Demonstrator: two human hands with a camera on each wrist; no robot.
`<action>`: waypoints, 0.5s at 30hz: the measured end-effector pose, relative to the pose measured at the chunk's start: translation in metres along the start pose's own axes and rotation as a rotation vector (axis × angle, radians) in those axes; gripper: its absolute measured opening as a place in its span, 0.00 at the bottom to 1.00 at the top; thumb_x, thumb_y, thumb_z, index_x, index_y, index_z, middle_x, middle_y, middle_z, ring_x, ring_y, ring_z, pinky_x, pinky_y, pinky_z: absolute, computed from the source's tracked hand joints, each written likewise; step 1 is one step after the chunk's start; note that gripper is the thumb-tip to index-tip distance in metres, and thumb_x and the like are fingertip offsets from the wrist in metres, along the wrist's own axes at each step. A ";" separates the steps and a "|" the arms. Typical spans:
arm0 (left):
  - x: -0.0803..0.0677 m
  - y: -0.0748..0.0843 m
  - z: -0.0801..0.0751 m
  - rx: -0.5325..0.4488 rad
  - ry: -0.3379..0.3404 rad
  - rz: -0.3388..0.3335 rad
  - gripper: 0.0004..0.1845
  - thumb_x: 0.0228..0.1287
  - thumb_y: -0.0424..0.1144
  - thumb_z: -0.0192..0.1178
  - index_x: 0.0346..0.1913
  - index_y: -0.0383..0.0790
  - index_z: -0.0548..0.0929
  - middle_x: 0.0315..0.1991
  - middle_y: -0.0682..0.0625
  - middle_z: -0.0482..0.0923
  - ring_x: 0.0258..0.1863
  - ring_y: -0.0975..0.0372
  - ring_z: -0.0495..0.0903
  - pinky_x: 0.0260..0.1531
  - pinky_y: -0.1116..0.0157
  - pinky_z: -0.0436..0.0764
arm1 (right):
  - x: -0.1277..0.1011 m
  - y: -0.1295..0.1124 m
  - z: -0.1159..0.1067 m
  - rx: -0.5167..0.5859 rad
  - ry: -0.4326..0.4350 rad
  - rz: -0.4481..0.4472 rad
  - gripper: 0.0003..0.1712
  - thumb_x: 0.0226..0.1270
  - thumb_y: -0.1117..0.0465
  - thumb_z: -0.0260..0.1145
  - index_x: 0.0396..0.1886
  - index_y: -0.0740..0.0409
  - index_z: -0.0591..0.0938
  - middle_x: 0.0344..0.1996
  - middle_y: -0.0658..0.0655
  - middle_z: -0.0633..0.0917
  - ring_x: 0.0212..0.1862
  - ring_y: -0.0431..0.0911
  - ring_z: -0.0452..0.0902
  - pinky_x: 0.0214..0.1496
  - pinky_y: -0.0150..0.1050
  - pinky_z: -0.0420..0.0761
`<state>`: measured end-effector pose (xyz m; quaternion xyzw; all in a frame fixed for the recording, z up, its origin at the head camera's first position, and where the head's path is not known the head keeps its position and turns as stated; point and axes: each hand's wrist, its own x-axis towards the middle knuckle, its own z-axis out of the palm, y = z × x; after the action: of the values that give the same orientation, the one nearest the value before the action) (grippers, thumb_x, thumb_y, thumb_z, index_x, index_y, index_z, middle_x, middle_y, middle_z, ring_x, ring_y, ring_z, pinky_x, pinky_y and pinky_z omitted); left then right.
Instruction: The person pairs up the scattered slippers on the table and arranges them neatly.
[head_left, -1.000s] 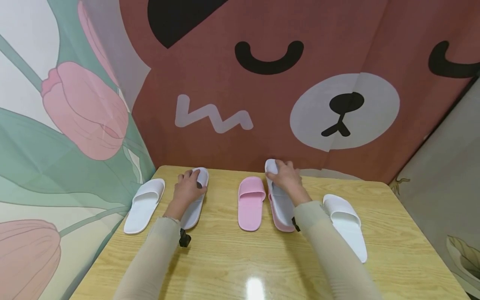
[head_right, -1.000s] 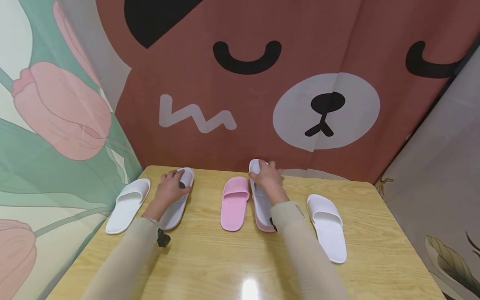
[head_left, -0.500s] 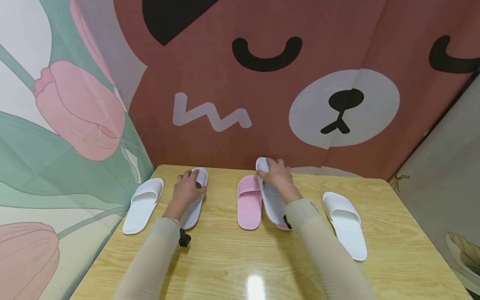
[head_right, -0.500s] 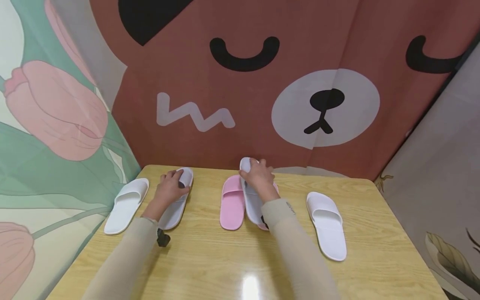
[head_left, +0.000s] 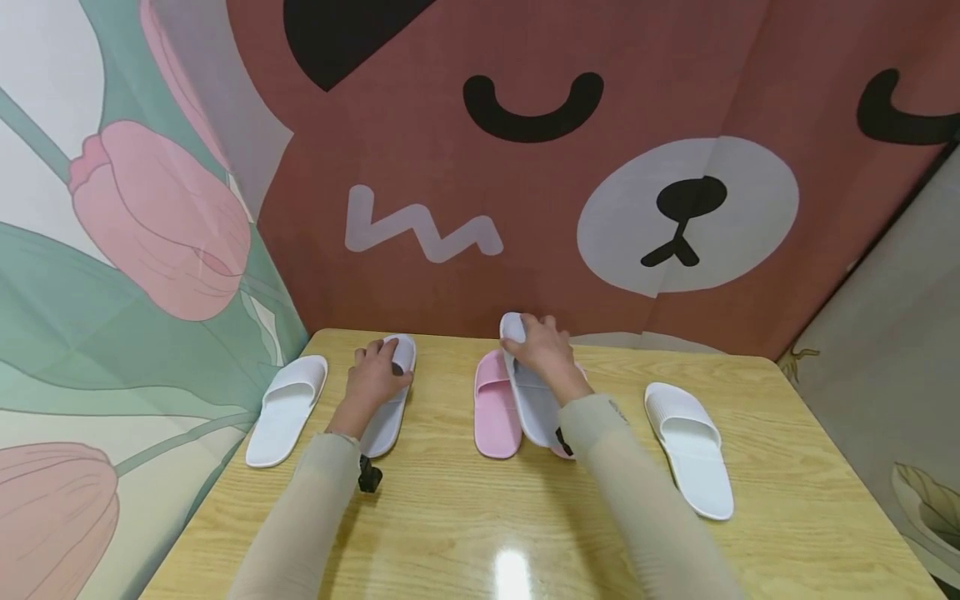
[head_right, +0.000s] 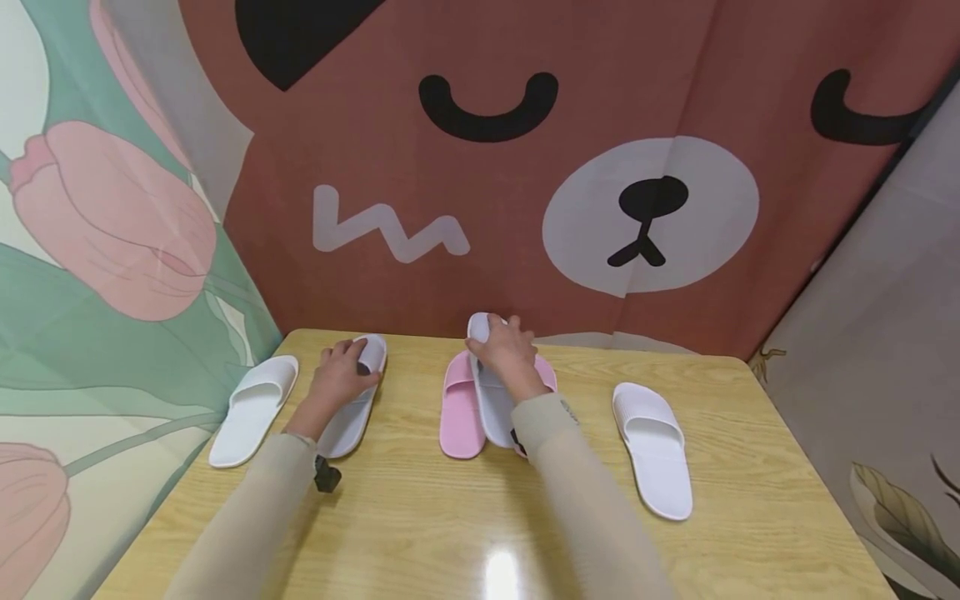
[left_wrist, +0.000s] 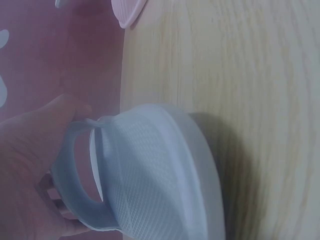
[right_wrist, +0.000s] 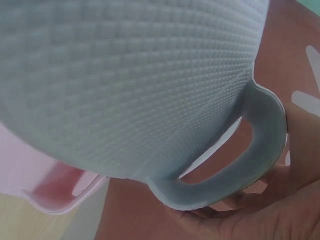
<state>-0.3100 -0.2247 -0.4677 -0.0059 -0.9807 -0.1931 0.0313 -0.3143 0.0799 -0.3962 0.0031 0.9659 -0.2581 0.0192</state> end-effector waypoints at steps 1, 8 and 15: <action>0.000 0.000 0.000 -0.001 0.000 0.000 0.43 0.64 0.53 0.64 0.78 0.41 0.62 0.75 0.33 0.56 0.70 0.35 0.57 0.57 0.32 0.69 | 0.000 0.000 0.000 0.001 0.000 0.001 0.44 0.69 0.37 0.63 0.79 0.46 0.61 0.70 0.66 0.64 0.63 0.68 0.65 0.58 0.64 0.74; 0.001 0.000 -0.001 -0.006 -0.011 -0.007 0.43 0.65 0.54 0.64 0.78 0.41 0.61 0.76 0.34 0.55 0.71 0.36 0.56 0.58 0.32 0.68 | -0.001 -0.003 0.003 0.013 -0.006 0.009 0.44 0.68 0.37 0.63 0.79 0.46 0.62 0.70 0.66 0.64 0.64 0.67 0.64 0.59 0.65 0.73; 0.001 0.001 -0.001 0.000 -0.020 -0.002 0.43 0.65 0.54 0.63 0.78 0.41 0.60 0.76 0.34 0.54 0.71 0.36 0.56 0.60 0.33 0.68 | -0.001 -0.008 0.006 0.002 -0.004 -0.003 0.44 0.68 0.37 0.64 0.79 0.47 0.63 0.68 0.66 0.66 0.63 0.68 0.65 0.58 0.64 0.74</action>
<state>-0.3114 -0.2240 -0.4668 -0.0067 -0.9809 -0.1932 0.0212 -0.3136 0.0704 -0.3972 0.0009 0.9656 -0.2591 0.0208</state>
